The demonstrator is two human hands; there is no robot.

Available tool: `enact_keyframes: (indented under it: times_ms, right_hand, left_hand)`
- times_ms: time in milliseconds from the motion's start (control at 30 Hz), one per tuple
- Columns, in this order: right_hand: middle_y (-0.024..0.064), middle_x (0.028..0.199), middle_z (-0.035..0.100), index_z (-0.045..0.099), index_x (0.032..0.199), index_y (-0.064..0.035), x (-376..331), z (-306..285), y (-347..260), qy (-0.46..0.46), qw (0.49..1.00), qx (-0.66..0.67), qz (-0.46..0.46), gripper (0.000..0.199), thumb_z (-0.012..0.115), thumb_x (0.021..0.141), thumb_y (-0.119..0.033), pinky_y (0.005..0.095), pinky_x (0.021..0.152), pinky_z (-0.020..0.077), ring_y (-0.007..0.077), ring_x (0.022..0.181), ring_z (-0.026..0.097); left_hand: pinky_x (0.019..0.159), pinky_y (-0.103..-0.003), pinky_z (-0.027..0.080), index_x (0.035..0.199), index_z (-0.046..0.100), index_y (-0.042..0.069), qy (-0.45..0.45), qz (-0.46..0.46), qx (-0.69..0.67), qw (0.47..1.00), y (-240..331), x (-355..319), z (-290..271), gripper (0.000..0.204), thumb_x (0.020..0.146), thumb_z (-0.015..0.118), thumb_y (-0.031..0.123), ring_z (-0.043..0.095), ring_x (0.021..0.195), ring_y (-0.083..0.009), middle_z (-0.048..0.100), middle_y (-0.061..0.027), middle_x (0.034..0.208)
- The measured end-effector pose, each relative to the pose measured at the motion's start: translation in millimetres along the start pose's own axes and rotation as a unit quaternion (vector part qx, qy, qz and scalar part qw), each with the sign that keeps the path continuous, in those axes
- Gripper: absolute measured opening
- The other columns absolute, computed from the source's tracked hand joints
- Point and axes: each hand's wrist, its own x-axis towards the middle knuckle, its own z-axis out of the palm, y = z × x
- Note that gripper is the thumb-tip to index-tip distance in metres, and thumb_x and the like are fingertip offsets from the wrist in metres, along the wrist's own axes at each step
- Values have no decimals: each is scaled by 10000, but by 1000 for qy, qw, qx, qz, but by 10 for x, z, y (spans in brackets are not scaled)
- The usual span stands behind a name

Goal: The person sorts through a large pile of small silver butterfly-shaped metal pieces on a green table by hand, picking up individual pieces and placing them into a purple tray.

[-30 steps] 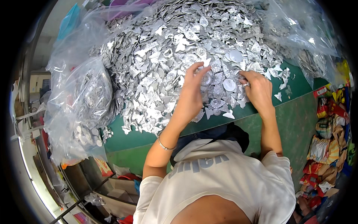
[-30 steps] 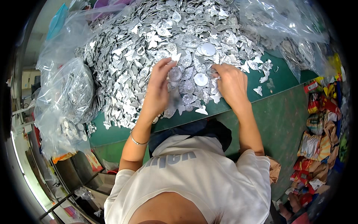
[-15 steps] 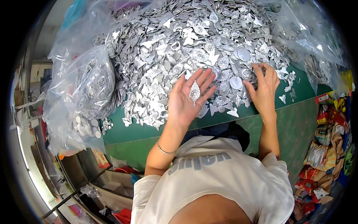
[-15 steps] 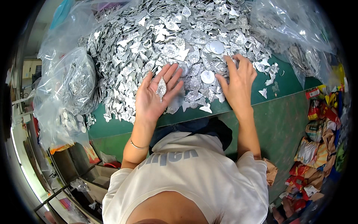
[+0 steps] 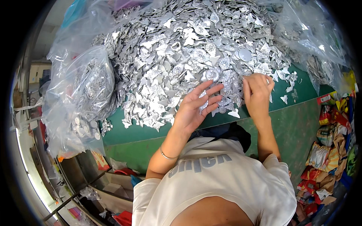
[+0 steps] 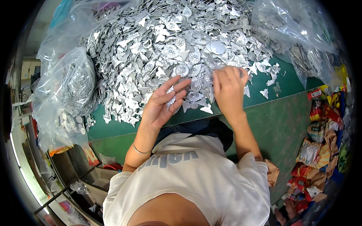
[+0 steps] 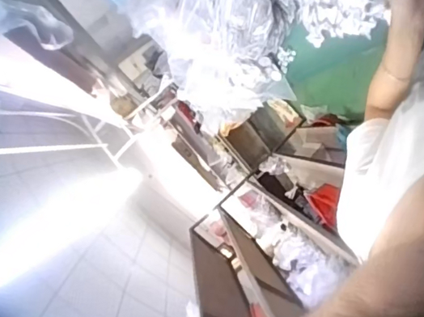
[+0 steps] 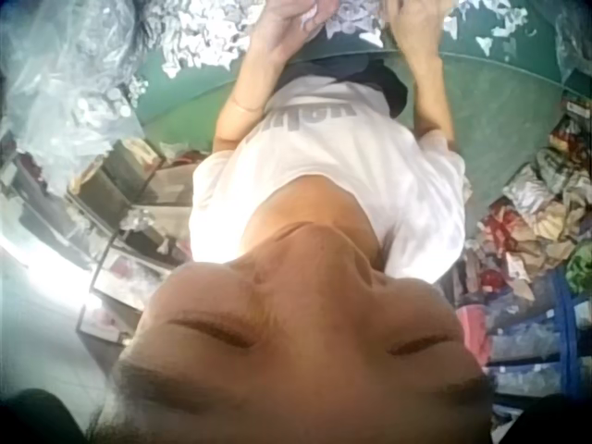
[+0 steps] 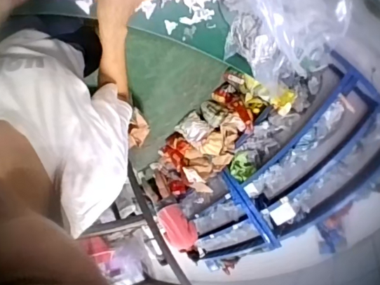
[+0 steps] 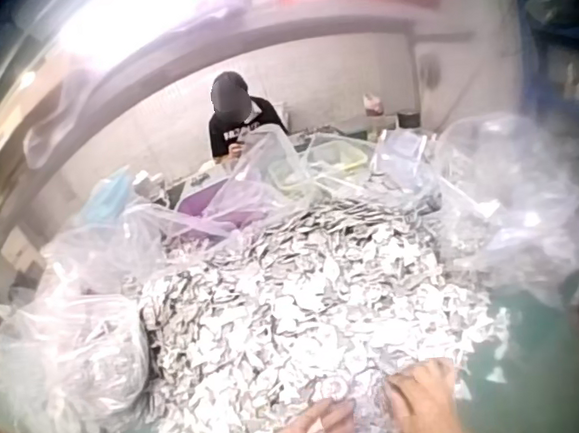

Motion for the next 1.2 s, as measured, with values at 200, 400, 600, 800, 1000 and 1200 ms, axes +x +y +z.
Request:
enact_keyframes:
  times_ms: [200, 400, 600, 800, 1000, 1200]
  right_hand:
    - [56, 825, 575, 617, 790, -32, 39, -173, 112, 3, 998, 48, 30, 66, 646, 749, -76, 377, 832, 324, 228, 858, 527]
    - [62, 844, 570, 614, 776, -28, 122, -196, 120, -26, 998, 8, 58, 112, 668, 744, -121, 362, 781, 331, 243, 848, 507]
    - [89, 839, 536, 639, 797, -29, 249, 64, 3, -35, 992, -115, 42, 236, 714, 710, -235, 385, 754, 318, 249, 854, 476]
    - [88, 836, 541, 608, 764, -31, 270, 102, -1, -57, 995, -46, 69, 220, 726, 685, -199, 383, 777, 311, 250, 856, 478]
    - [71, 787, 579, 605, 823, -32, 281, 111, -20, -34, 998, -53, 11, 147, 680, 705, -79, 373, 766, 327, 239, 816, 510]
    - [63, 772, 604, 632, 844, -29, 270, -10, -1, 70, 997, 12, -18, 124, 648, 726, -66, 380, 775, 348, 218, 782, 539]
  left_hand:
    - [676, -245, 446, 1189, 503, 21, 36, 92, 202, 974, 46, 8, -156, 314, 882, 439, 13, 545, 794, -151, 558, -114, 1079]
    - [839, -308, 402, 1098, 545, 4, 135, 404, 658, 621, 129, 115, -226, 319, 813, 426, -75, 514, 925, -260, 518, -152, 1005]
    - [488, -149, 278, 1161, 518, 4, 138, 250, 311, 907, 148, 53, -82, 283, 881, 476, -11, 367, 591, -24, 528, 5, 854]
    - [365, -150, 184, 1160, 505, -44, 22, -6, 1, 1000, 133, 12, -24, 297, 914, 481, 119, 268, 455, -14, 417, 28, 634]
    - [367, -135, 269, 1183, 492, -45, 2, -74, -2, 997, -58, 92, 27, 320, 923, 466, 140, 344, 470, -16, 463, 10, 665]
    - [690, -236, 489, 1229, 462, -31, 54, -47, -3, 997, -97, 60, 240, 366, 934, 458, 186, 578, 824, -143, 583, -92, 989]
